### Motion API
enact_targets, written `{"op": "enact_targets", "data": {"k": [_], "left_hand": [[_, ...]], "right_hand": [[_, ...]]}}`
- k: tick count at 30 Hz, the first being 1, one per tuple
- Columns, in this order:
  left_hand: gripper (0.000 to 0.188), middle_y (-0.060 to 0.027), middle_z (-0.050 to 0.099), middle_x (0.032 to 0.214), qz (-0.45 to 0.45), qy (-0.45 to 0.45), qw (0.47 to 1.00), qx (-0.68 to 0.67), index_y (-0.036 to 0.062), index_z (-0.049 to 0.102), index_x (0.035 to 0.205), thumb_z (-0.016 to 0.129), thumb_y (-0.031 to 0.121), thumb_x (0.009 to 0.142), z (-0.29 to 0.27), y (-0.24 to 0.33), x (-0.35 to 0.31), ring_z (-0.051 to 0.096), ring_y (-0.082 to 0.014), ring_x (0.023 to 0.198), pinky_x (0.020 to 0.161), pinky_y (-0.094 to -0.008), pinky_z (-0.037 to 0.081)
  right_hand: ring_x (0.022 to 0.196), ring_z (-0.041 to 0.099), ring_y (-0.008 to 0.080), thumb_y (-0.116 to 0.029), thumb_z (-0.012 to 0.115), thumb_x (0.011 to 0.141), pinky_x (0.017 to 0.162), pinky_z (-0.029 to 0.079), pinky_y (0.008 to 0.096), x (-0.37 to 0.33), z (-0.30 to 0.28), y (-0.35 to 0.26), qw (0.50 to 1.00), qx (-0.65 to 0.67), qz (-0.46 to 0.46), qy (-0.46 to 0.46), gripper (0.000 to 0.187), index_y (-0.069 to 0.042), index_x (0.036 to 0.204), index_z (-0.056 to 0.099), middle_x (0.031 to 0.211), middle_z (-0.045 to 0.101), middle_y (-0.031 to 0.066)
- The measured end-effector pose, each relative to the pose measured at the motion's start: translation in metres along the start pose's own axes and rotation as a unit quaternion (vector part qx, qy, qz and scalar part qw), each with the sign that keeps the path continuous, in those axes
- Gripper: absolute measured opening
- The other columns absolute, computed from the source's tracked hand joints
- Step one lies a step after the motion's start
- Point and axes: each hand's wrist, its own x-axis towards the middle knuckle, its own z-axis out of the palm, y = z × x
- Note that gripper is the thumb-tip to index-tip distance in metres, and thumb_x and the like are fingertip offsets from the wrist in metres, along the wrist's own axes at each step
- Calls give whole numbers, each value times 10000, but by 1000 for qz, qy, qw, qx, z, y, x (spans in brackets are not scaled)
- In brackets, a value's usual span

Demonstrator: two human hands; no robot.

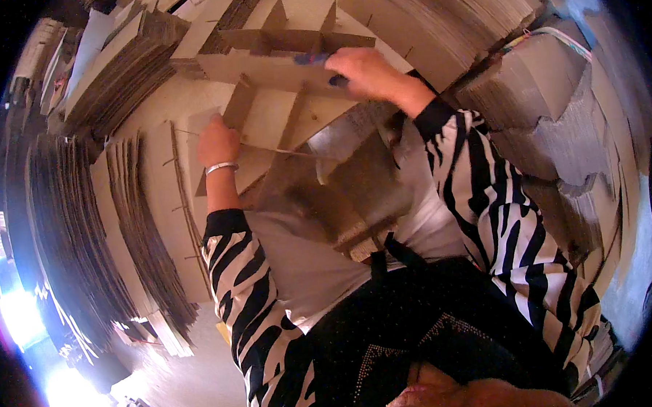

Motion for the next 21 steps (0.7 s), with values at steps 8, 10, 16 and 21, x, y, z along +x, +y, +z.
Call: {"op": "enact_targets", "data": {"k": [8,10,16,21], "left_hand": [[255,-218,655,951,-6,11,1000,-19,67,581,1004,568,166,770,-1,-8,-7,619,-413,912,740,-513,509],[250,-216,656,956,0,10,1000,-23,67,581,1002,564,163,772,-1,-1,-3,620,-410,912,742,-511,507],[234,-207,660,953,-12,19,999,-28,75,582,1002,537,155,786,7,1,-1,627,-403,905,728,-510,508],[232,-201,664,958,-12,10,1000,-22,83,587,1002,531,166,793,7,0,-1,631,-397,911,726,-502,511]], "right_hand": [[835,597,355,20,600,642,642,488,446,4,3,-15,999,-50,-5,-8,312,-83,935,575,848,607,113],[800,614,353,-18,610,672,626,493,464,0,-1,-15,998,-49,-28,-41,302,-106,958,571,802,616,120],[768,604,353,0,613,644,607,480,457,-6,6,-33,996,-36,-24,-80,323,-104,948,578,795,605,112],[754,605,359,-20,605,663,612,478,460,-9,7,-31,998,-35,1,-59,313,-109,962,586,789,612,127]]}}
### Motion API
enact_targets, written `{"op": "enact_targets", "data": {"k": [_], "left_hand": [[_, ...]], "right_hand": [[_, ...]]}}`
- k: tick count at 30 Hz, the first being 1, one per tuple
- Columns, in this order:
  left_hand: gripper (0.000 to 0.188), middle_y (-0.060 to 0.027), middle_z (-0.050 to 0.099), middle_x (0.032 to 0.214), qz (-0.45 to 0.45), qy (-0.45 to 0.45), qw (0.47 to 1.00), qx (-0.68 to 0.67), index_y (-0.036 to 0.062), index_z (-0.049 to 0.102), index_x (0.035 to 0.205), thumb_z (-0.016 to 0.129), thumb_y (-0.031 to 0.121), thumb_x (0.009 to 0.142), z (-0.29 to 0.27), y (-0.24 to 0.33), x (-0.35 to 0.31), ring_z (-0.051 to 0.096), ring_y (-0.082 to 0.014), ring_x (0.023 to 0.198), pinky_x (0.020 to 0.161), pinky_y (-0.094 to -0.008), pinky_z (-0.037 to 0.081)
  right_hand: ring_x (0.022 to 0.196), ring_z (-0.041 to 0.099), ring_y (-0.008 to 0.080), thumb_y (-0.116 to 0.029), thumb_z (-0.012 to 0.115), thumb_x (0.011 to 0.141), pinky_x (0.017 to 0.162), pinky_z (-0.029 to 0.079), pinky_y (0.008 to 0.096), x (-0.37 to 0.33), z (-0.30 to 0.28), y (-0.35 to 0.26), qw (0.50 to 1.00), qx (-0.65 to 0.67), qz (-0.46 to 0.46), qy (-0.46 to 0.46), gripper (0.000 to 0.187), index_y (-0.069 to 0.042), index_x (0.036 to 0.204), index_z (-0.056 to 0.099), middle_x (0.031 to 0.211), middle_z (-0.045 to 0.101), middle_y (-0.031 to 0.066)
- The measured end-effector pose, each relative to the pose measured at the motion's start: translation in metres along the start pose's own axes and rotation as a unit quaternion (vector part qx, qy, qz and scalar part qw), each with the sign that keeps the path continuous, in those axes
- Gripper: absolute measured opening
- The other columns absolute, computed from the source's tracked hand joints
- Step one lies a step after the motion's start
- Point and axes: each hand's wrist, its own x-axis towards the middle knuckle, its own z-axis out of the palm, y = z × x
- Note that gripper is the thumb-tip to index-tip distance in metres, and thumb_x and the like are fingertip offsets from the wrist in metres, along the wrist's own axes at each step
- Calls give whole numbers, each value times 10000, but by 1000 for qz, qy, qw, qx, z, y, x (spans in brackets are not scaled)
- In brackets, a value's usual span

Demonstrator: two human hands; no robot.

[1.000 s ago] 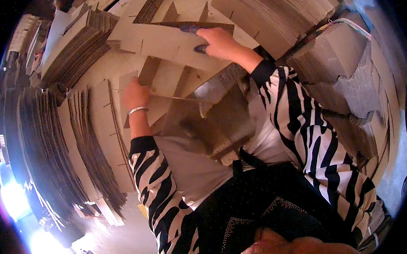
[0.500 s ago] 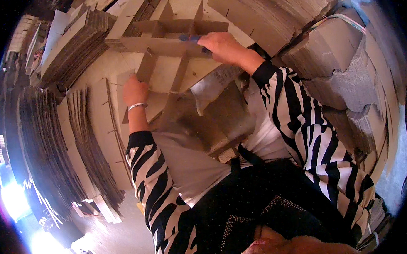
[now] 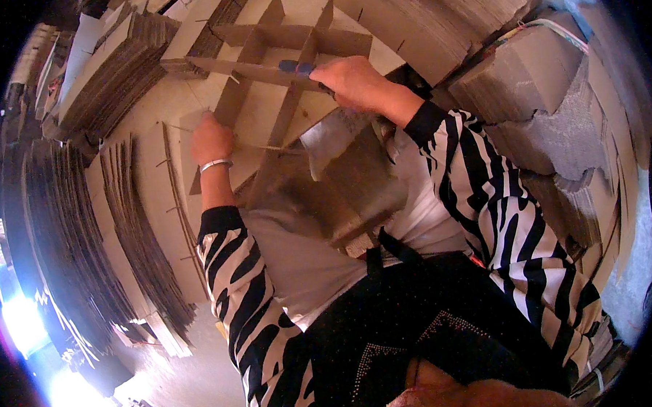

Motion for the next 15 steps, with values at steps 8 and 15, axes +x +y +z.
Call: {"op": "enact_targets", "data": {"k": [8,15], "left_hand": [[233,-196,663,988,12,4,1000,4,90,592,1000,540,163,784,-6,3,1,629,-396,924,740,-495,510],[244,-184,664,996,2,-3,1000,-10,85,612,998,539,149,775,-6,6,0,625,-385,936,760,-497,505]], "right_hand": [[765,611,360,-18,599,673,628,481,462,-9,9,14,999,10,-16,-29,340,-108,1001,597,807,625,138],[815,625,367,-90,576,753,637,478,487,-4,17,2,990,-7,86,-113,238,-135,986,589,803,635,144]]}}
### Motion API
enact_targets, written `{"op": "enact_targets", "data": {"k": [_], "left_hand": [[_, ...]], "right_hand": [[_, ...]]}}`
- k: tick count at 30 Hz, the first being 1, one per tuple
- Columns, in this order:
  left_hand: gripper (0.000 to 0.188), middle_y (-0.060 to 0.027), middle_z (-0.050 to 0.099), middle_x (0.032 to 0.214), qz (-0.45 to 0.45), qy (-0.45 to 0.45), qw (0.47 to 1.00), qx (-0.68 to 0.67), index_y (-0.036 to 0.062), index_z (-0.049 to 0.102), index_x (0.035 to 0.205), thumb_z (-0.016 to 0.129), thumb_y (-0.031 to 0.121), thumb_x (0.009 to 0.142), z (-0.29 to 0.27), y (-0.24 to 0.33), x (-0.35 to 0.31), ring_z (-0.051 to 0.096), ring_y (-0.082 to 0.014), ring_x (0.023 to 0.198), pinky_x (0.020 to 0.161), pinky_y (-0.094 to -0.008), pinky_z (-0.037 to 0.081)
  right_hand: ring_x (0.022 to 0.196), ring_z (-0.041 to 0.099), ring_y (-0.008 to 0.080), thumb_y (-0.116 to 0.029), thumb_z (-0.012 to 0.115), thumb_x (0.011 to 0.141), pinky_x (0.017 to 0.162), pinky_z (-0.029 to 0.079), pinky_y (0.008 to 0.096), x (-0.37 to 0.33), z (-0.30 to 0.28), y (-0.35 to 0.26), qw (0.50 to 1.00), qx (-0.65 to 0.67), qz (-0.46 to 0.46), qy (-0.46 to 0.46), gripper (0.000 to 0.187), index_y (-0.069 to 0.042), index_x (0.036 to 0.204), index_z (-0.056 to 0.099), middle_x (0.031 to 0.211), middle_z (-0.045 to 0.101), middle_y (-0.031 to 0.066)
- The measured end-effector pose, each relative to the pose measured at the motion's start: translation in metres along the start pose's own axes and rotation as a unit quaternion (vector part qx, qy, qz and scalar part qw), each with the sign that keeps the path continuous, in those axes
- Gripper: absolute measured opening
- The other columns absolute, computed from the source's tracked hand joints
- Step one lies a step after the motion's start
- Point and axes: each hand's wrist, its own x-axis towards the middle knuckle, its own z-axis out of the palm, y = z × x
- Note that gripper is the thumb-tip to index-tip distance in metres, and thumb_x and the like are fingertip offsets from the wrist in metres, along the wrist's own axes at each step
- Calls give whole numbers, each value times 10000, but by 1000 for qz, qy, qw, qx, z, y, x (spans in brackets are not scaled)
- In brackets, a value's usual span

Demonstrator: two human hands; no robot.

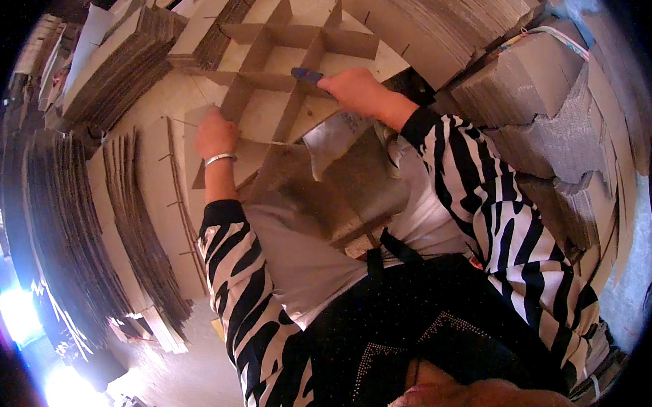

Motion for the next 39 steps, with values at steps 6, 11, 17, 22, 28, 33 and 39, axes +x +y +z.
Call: {"op": "enact_targets", "data": {"k": [6,11,17,22,28,33,39], "left_hand": [[318,-206,652,993,57,135,980,-134,58,618,1052,533,145,758,9,-40,3,601,-406,954,808,-493,484],[357,-262,624,1002,103,-19,991,-84,1,600,1049,544,182,746,1,-73,5,577,-422,988,854,-491,457],[674,-250,611,1075,197,-105,939,-261,-50,394,1316,609,174,718,16,98,-72,572,-420,1029,862,-462,466],[630,-237,608,1086,218,-45,864,-451,-40,383,1343,597,112,770,5,64,-38,578,-397,1031,858,-444,464],[469,-148,626,1145,180,316,898,-246,-20,525,1256,515,-48,787,-132,-74,-40,583,-222,1062,925,-333,451],[686,-160,540,1254,46,406,911,60,79,478,1335,473,-135,683,-195,-195,-101,549,-356,1115,919,-409,475],[636,-165,513,1280,-121,171,954,217,93,477,1319,589,-45,709,-76,-341,-159,520,-372,1131,952,-434,442]], "right_hand": [[780,618,388,-98,559,742,645,475,504,-1,-17,7,991,6,23,130,207,-73,942,603,795,631,178],[866,636,385,-140,495,771,737,492,507,18,-19,68,962,83,247,79,241,-22,911,651,887,654,223],[853,624,382,-245,534,762,753,480,431,33,33,7,945,322,50,31,324,-57,999,650,920,652,215],[839,664,178,-140,448,879,682,492,295,42,-1,15,781,587,197,81,307,-53,1107,634,924,689,95],[798,630,113,-132,460,924,719,486,262,17,6,37,849,475,207,104,291,-25,1144,616,892,668,16],[835,648,145,-69,458,903,751,481,265,24,-1,16,865,461,168,102,287,2,1139,605,927,680,72],[929,625,336,-147,514,866,830,475,391,34,9,66,959,205,134,140,316,-13,1141,595,1021,652,182]]}}
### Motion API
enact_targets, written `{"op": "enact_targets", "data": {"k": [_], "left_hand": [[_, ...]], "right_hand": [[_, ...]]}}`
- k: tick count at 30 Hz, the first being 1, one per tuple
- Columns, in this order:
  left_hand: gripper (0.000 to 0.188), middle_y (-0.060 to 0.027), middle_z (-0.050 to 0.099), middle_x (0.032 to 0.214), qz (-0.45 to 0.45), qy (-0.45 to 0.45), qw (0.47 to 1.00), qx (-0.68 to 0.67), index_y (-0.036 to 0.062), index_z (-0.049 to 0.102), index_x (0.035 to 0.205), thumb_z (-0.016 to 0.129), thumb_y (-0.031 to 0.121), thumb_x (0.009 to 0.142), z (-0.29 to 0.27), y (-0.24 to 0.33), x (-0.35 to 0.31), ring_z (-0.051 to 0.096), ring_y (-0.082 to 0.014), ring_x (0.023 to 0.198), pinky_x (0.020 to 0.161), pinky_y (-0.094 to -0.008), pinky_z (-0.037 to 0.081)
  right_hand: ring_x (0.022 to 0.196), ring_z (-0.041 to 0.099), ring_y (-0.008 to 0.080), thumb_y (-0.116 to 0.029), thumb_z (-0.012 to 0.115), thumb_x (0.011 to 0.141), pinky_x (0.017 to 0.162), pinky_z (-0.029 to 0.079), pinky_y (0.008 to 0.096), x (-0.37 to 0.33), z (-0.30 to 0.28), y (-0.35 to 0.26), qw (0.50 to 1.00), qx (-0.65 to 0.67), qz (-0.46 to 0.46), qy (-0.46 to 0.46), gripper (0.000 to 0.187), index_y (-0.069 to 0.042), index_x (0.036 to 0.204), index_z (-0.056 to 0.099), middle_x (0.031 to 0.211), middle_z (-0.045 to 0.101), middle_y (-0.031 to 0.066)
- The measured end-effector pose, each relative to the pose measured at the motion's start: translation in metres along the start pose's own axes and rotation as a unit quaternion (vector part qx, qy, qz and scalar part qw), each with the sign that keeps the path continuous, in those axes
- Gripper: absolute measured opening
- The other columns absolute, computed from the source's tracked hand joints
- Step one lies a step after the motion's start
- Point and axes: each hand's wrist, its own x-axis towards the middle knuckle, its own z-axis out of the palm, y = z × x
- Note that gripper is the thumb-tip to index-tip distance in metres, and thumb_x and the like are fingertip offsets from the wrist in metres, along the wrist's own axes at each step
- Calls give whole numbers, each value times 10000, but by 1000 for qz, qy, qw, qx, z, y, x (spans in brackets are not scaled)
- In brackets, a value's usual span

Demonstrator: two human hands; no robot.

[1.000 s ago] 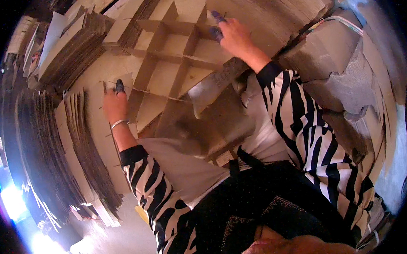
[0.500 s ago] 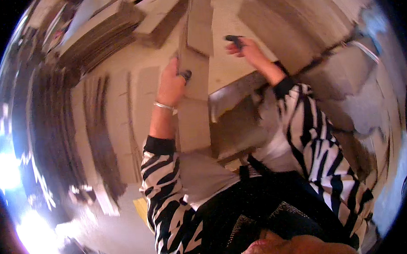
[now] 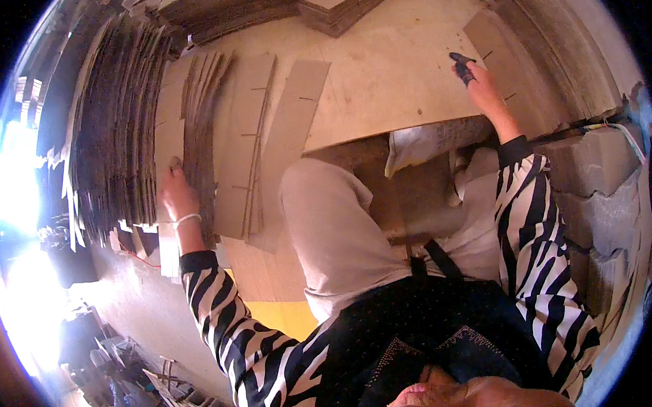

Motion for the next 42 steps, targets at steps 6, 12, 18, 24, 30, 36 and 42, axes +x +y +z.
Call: {"op": "enact_targets", "data": {"k": [6,12,18,24,30,36,42], "left_hand": [[650,-148,497,1311,49,-114,988,-87,172,453,1343,595,59,719,-6,-31,7,521,-362,1151,928,-462,458],[488,-136,560,1233,28,-34,994,-102,53,562,1183,599,60,697,-52,43,7,582,-380,1033,888,-482,467],[471,-181,531,1261,162,-32,885,-435,17,549,1194,582,41,725,-9,206,4,498,-376,1166,961,-448,416],[633,-116,346,1460,116,-103,973,-168,51,494,1291,631,379,768,29,279,2,290,-300,1360,1027,-617,233],[483,-132,334,1474,316,-112,939,-81,60,583,1198,581,349,811,1,257,-47,282,-288,1376,1066,-605,176],[312,-130,540,1262,218,-147,938,-225,67,655,1066,585,154,775,8,251,-48,514,-271,1135,898,-463,405],[446,-174,565,1256,31,-316,790,-524,80,609,1203,623,180,768,41,293,32,580,-233,1075,858,-360,475]], "right_hand": [[1114,548,319,-149,541,834,907,450,413,-11,-79,10,924,-360,116,59,408,-52,1230,527,1199,581,155],[1268,415,311,-184,648,762,941,381,598,-54,-100,74,854,-495,144,72,518,-146,1257,501,1340,465,124],[1093,529,381,-131,601,793,854,448,489,-40,-136,65,884,-408,84,211,349,-82,1136,564,1125,598,170],[882,592,444,-107,574,814,713,458,497,-32,-71,-33,973,-197,-37,116,239,-62,1049,574,896,622,244],[803,617,402,-72,577,773,649,462,515,-37,-13,-68,955,-275,-87,-64,264,-78,1034,538,814,634,194],[776,597,404,-39,566,759,649,455,497,-45,-9,-63,952,-272,-107,-92,228,-42,986,544,824,622,180],[786,634,363,-28,559,745,663,486,470,-56,-12,-118,961,-101,-256,-9,302,-84,1041,566,821,632,183]]}}
